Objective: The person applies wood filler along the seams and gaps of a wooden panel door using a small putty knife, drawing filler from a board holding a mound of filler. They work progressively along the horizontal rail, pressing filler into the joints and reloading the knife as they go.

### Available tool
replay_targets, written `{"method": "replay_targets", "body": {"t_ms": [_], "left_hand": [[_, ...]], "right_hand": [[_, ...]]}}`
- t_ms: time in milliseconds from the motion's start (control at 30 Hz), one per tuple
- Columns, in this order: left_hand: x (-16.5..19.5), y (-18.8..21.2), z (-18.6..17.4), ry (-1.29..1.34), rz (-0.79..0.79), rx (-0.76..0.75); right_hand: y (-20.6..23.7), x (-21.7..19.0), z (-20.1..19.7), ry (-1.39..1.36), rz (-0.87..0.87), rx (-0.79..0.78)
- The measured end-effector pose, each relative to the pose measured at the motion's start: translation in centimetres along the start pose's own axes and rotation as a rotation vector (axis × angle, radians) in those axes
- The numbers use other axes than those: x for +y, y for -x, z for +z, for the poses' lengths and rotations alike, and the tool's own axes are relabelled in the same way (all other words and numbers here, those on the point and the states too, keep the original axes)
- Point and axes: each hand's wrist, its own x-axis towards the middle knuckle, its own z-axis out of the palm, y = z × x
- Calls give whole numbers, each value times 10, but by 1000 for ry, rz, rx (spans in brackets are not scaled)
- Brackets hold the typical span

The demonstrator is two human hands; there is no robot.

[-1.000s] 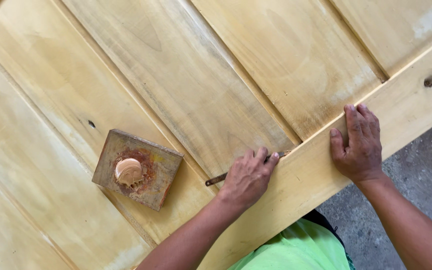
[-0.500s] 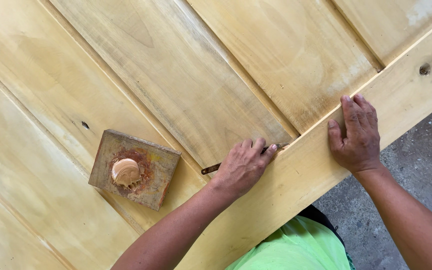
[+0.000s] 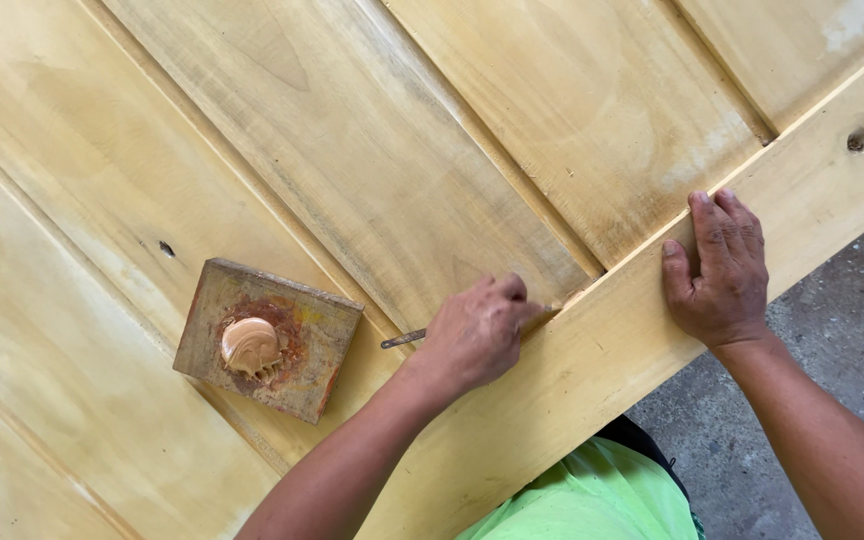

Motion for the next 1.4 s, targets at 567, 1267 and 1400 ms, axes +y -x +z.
{"method": "replay_targets", "body": {"t_ms": [567,1267,1400], "left_hand": [[26,-4,-3,69,-138,33],[26,-9,13,79,-104,128],[27,-10,15,60,-68,118]], "right_hand": [[3,3,5,38,-3,-24],[-1,-2,3,17,-15,-17],[-3,-4,2,11,-21,-21]]}}
